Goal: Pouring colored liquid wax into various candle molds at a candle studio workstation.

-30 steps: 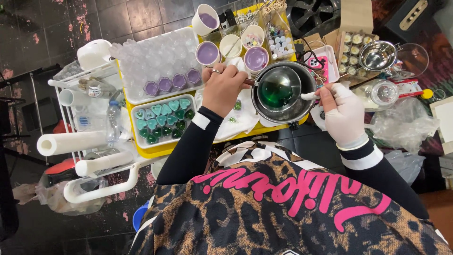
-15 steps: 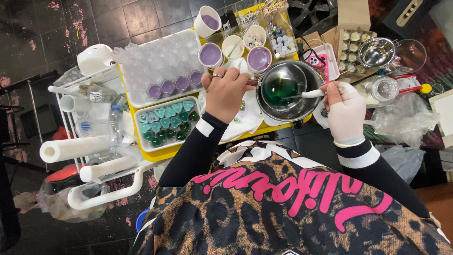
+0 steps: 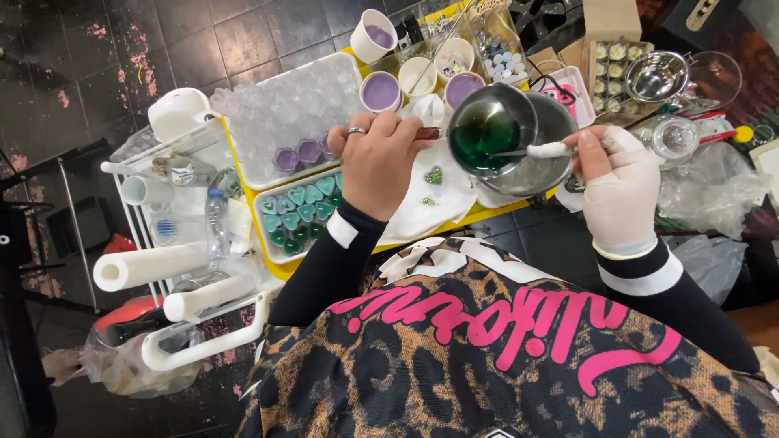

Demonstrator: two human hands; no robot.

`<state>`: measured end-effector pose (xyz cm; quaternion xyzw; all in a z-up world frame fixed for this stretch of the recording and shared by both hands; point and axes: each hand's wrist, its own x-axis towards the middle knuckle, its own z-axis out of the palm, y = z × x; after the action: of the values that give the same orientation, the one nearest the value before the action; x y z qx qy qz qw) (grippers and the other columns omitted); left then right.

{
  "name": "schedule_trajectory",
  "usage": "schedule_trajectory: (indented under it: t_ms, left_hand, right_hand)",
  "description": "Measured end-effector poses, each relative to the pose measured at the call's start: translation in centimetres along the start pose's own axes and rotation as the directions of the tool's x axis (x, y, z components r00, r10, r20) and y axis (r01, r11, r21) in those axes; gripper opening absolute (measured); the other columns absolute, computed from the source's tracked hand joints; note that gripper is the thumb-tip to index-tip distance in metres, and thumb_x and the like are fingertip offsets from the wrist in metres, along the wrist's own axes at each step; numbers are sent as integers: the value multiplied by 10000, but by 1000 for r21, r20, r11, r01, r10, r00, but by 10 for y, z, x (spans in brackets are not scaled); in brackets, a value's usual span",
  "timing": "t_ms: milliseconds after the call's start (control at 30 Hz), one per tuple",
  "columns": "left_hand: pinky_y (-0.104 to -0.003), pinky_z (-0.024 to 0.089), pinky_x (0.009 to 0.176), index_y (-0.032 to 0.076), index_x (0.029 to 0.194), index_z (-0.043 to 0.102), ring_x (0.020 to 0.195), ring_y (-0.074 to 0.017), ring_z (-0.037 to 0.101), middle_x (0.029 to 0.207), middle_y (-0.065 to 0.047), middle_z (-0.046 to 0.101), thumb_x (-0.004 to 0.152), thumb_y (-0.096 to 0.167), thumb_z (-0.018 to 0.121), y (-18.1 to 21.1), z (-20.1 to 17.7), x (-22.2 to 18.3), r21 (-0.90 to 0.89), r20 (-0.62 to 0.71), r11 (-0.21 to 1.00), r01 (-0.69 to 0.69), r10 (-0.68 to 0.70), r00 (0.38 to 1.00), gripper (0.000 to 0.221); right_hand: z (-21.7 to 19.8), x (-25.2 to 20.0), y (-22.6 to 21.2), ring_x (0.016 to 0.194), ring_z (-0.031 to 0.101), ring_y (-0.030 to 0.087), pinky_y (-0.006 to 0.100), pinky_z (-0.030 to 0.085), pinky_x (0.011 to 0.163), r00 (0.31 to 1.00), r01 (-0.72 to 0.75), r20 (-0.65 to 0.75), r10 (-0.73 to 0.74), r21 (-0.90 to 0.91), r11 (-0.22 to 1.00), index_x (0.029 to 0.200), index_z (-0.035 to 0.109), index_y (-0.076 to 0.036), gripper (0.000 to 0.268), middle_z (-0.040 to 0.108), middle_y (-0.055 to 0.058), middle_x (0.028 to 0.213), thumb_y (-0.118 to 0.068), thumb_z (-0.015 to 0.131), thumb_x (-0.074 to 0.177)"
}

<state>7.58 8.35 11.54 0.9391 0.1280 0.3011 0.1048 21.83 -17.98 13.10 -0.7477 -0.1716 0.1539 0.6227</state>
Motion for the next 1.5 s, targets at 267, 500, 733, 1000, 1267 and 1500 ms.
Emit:
schedule_trajectory:
  t_ms: [267,500,733,1000,1267,1500]
  left_hand:
    - [-452,316,858,222,984,705,963,-236,575,930,37,616,882,355,783,-33,-25,-34,16,53,995,97,-97,994,185]
    - [-475,331,813,216,959,746,884,-245,589,861,27,627,876,322,777,-59,-53,-70,53,42,980,190,-192,980,138]
    - [-484,325,831,209,924,757,895,-254,603,885,17,675,884,306,773,-85,-61,-108,37,63,963,268,-270,961,106]
    - [-522,303,854,205,957,756,935,-266,608,920,28,685,893,327,758,-103,-60,-128,2,86,953,303,-302,949,138]
    - [-521,296,833,202,957,759,924,-265,610,922,25,687,905,320,750,-112,-51,-132,-25,126,945,325,-319,939,129]
    - [-496,301,816,205,1003,758,919,-253,619,939,24,691,937,355,734,-123,-52,-134,-40,124,938,344,-337,933,166]
  right_hand:
    - [52,-27,-6,802,519,29,175,418,712,992,20,126,-15,-42,999,1147,667,-16,164,592,-35,892,-155,579,1138]
    - [110,-48,-3,841,547,52,198,465,766,971,50,239,-20,-119,992,1180,649,1,156,617,-23,911,-112,621,1076]
    - [146,-63,20,942,543,55,202,467,863,945,19,327,-20,8,1000,1295,570,9,263,606,0,1028,-68,630,1050]
    - [158,-69,47,910,482,60,207,428,846,922,-69,387,9,143,987,1426,460,-10,439,513,-10,993,-15,622,1018]
    - [152,-65,49,936,490,53,211,439,887,929,-138,365,69,168,976,1420,450,-10,461,517,-23,1034,6,606,986]
    - [155,-65,49,796,598,195,321,485,745,946,11,266,183,-594,805,1214,584,-86,324,605,48,978,-62,698,913]
